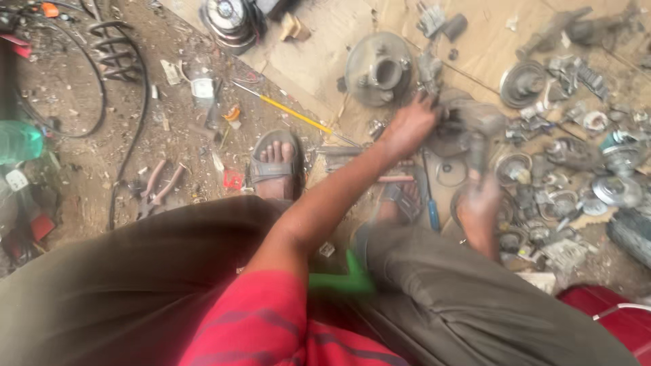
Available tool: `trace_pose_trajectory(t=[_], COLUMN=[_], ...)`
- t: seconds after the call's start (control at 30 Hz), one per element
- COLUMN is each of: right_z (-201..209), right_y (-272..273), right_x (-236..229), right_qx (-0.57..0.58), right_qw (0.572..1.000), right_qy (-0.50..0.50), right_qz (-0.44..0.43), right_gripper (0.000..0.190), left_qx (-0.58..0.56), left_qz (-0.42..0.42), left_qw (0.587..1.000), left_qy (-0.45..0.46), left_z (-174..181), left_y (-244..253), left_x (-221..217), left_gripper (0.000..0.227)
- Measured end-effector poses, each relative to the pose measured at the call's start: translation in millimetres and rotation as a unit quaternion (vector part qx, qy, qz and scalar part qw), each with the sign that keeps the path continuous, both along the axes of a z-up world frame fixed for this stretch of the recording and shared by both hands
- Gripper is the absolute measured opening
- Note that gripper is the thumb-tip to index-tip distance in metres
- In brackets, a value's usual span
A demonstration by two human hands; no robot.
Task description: The person sits on a low stool in a cluttered workshop and uses a screwdriver to manipulate a small metal component held in the left hand. The person then uses a hammer to tap the component while it rests on a larger metal part on the floor.
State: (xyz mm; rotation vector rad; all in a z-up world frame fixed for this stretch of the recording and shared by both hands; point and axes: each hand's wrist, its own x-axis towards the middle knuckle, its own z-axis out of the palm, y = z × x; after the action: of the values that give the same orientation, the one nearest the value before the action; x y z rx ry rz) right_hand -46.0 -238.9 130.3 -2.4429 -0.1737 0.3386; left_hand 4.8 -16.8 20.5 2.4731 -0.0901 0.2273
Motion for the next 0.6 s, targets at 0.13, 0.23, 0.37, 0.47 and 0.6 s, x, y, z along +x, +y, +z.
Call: trace_pose_trajectory(t=[0.13,0.23,0.37,0.47,0.6], right_z=[-3.8,-27.3,-22.7,6.7,4.6], right_y=[-56.9,-40.0,-10.0,-27.8,-31.8], right_x=[-31.2,-31.6,-13.3,-20.5,-13.6], right_qx=[-0.114,-0.163,-0.084,0.008,0.048], right_qw=[0.988,0.979,0.996,0.998,0.984], right_qy=[-0.093,-0.096,-0.011,-0.060,-0.169], right_qz=[0.038,0.072,0.011,0.033,0.026], right_gripper=[0.045,0.044,0.038,0.033,0.032], left_qx=[-0.060,-0.031,-0.017,-0.020,-0.071], left_qz=[-0.047,-0.047,-0.032,-0.009,0.004], left_qw=[0.993,0.989,0.994,0.998,0.991], left_qy=[0.092,0.138,0.104,0.057,0.114], left_z=[-12.9,-5.3,12.6,4.7,-9.9], left_y=[-22.7,-11.3,-0.8,-10.4,-4.0], left_x=[-25.4,-15.3,-10.3,-24.0,-12.7], left_gripper=[0.038,0.035,0.042,0.050,0.036])
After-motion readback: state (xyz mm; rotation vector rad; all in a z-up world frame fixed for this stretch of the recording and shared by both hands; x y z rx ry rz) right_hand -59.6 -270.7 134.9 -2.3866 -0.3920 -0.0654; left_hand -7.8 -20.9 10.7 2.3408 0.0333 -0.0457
